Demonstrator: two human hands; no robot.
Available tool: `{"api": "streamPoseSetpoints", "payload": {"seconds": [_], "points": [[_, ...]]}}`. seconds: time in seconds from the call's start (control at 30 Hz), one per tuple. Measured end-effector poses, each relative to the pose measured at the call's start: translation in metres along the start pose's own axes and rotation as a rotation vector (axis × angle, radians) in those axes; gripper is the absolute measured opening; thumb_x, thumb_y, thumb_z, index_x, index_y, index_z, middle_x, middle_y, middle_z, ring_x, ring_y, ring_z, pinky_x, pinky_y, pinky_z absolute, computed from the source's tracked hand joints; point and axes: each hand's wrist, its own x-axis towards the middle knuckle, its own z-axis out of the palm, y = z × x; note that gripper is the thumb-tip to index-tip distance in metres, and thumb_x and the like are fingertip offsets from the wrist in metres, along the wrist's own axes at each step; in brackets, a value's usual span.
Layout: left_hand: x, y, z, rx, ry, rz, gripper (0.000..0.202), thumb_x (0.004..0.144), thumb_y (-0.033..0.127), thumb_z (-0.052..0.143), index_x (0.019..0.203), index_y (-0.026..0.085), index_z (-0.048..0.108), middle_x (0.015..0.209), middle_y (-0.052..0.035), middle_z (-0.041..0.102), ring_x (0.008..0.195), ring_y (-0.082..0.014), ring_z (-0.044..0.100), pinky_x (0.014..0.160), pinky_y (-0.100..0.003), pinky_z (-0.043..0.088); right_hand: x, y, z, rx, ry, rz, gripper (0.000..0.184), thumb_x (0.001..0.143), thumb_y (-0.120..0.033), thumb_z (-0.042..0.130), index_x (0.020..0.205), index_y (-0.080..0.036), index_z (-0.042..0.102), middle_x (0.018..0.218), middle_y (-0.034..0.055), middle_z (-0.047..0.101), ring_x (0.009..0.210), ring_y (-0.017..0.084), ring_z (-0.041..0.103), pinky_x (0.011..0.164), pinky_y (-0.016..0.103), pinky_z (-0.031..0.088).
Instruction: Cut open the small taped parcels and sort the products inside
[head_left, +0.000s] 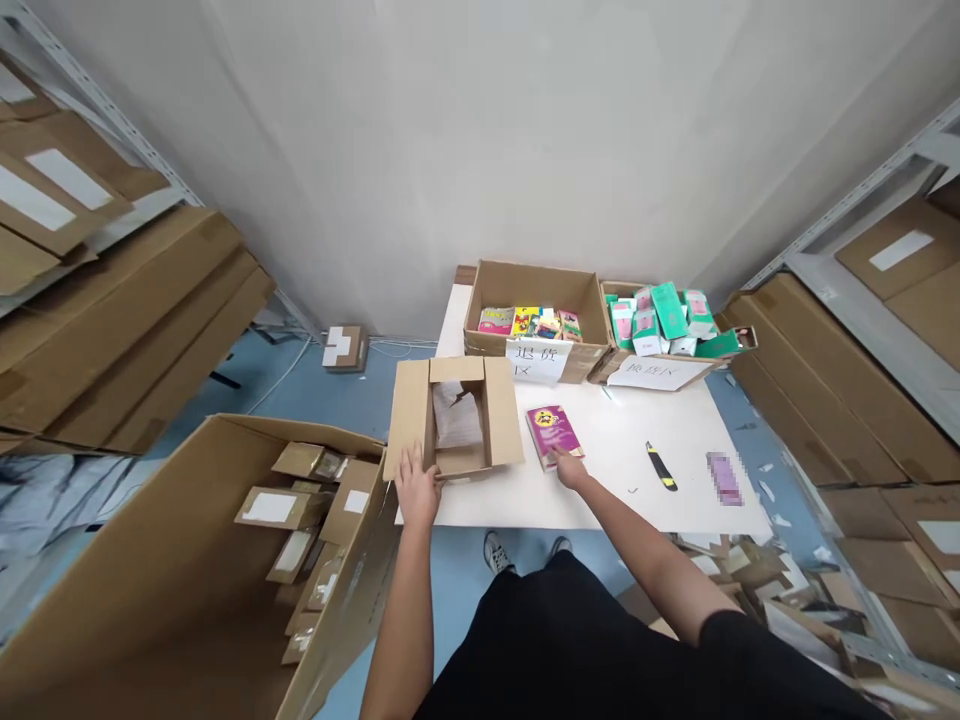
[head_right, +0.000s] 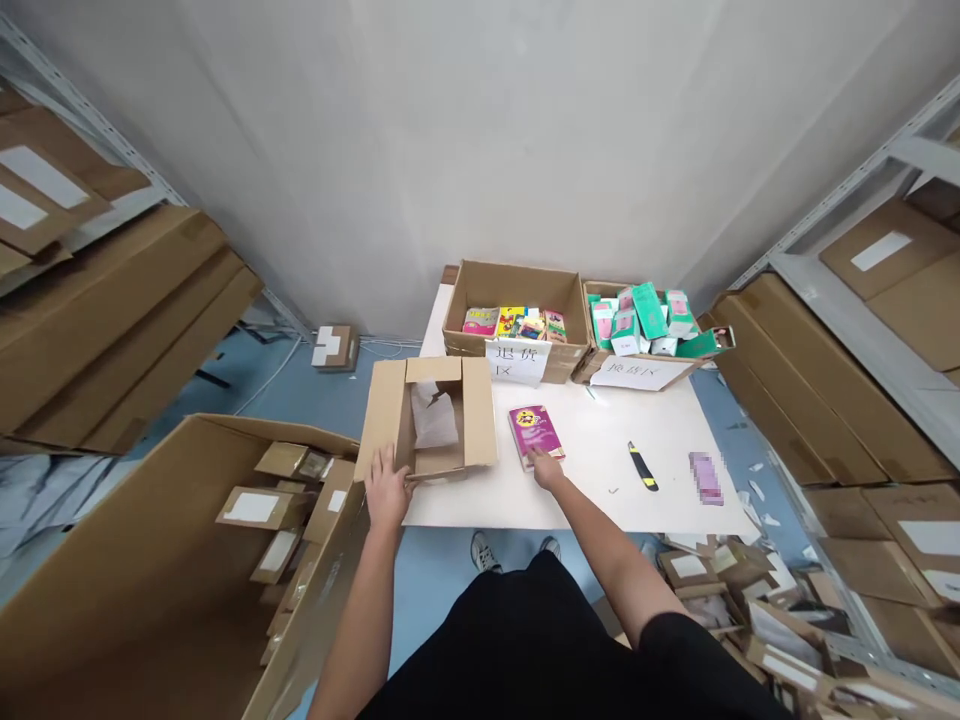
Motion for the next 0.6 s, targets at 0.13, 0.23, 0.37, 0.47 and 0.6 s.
{"api": "streamPoseSetpoints", "payload": {"seconds": [0.13,0.23,0.37,0.47,0.6], "points": [[-0.013,0.006,-0.006,-0.016,-0.013,-0.003,0.045,0.079,0.013,0.075,0.123,0.019,0.076,0.174,-0.0154,0.032,0.162,-0.0437,0.02,0.126,-0.061,0.029,-0.003,0.013,0.065,0.11,-0.073,0.139,0.076,0.088,-0.014,0.055,0.163,-0.017,0.042,0.166,0.0177,0.042,0.148,0.033,0.045,0.113,0.041,0.045],[-0.027,0.011,-0.012,-0.077,0.03,0.008,0.051,0.083,0.01,0.067,0.133,0.018,0.07,0.172,-0.0172,0.035,0.162,-0.0434,0.02,0.124,-0.062,0.032,0.01,0.013,0.077,0.099,0.095,0.18,0.068,0.097,-0.023,0.051,0.164,-0.017,0.04,0.172,0.0166,0.033,0.158,0.032,0.026,0.123,0.042,0.034],[-0.043,0.033,-0.021,-0.17,0.187,0.068,0.042,0.092,0.011,0.056,0.131,0.019,0.07,0.163,-0.0175,0.049,0.16,-0.0402,0.028,0.122,-0.061,0.037,0.051,0.009,0.072,0.103,-0.014,0.315,0.097,0.098,-0.052,0.061,0.172,-0.016,0.011,0.178,0.0217,0.005,0.162,0.042,0.011,0.127,0.056,0.022],[-0.052,0.059,-0.024,-0.229,0.24,0.203,0.04,0.095,0.01,0.054,0.13,0.022,0.07,0.154,-0.0148,0.059,0.156,-0.0365,0.038,0.121,-0.058,0.04,0.076,0.008,0.078,0.069,-0.089,0.355,0.111,0.096,-0.064,0.062,0.172,-0.015,-0.003,0.175,0.0295,-0.004,0.161,0.049,0.01,0.124,0.069,0.019],[-0.06,0.099,-0.011,-0.31,0.197,0.378,0.043,0.095,0.006,0.053,0.131,0.023,0.068,0.148,-0.0132,0.064,0.148,-0.0315,0.05,0.117,-0.051,0.047,0.084,0.01,0.096,0.007,-0.037,0.261,0.101,0.101,-0.062,0.051,0.172,-0.011,0.0,0.172,0.0352,-0.003,0.159,0.055,0.013,0.117,0.079,0.022]]}}
